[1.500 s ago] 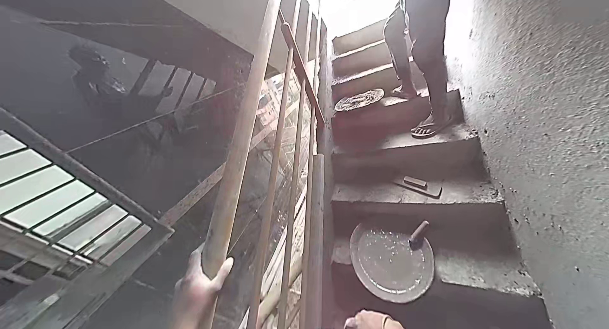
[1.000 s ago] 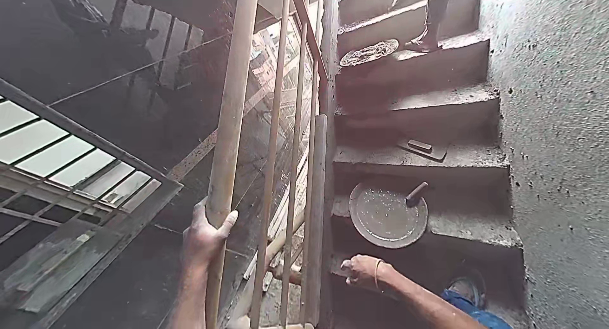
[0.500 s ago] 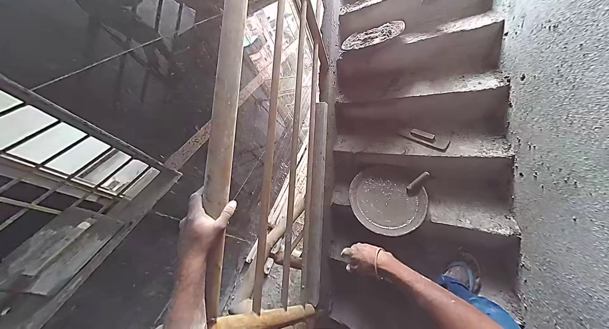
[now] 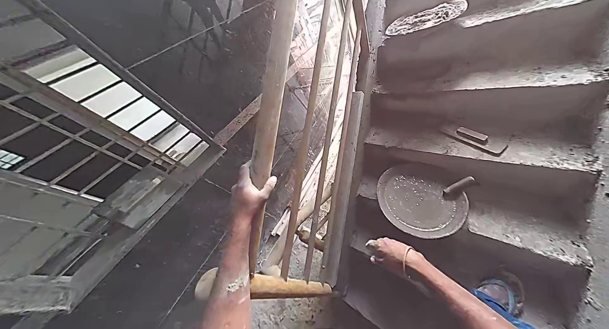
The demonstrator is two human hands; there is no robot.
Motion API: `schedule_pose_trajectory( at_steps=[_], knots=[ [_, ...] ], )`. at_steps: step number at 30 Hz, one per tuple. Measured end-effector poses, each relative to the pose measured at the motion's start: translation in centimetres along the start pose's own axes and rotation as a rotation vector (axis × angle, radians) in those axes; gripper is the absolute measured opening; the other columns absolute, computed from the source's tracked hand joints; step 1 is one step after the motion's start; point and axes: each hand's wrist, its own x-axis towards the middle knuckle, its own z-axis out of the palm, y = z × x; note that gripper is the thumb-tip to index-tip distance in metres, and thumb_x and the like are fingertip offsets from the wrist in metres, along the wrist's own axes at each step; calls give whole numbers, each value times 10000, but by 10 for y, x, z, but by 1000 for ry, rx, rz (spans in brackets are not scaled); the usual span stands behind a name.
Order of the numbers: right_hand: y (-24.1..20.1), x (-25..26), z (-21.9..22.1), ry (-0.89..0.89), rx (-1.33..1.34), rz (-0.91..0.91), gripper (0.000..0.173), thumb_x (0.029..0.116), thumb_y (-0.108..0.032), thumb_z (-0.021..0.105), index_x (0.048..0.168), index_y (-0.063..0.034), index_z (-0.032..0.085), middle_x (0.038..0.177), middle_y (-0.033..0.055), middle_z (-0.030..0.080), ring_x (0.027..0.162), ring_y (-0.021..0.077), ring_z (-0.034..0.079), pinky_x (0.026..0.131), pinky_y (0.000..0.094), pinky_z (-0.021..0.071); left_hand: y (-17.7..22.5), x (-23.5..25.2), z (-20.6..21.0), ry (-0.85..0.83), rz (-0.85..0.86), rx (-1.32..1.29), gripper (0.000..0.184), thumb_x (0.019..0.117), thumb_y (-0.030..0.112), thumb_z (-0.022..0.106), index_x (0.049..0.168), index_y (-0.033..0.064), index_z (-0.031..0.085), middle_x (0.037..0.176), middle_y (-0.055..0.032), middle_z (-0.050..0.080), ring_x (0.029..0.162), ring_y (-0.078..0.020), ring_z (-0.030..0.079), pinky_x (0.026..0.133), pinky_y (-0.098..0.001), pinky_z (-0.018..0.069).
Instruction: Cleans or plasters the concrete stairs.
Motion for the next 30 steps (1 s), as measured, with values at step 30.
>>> schedule_pose_trajectory(
  at_steps=[30],
  knots=[
    [-4, 7, 1, -9, 4, 2, 450, 1032, -369, 584, 1425, -149, 577, 1278, 185, 681, 1213, 353, 647, 1052, 589, 483, -1, 3, 0, -39, -35, -11, 801, 876, 460, 730, 1543, 175, 392, 1167, -178, 690, 985, -301, 711, 885, -522, 579]
  ],
)
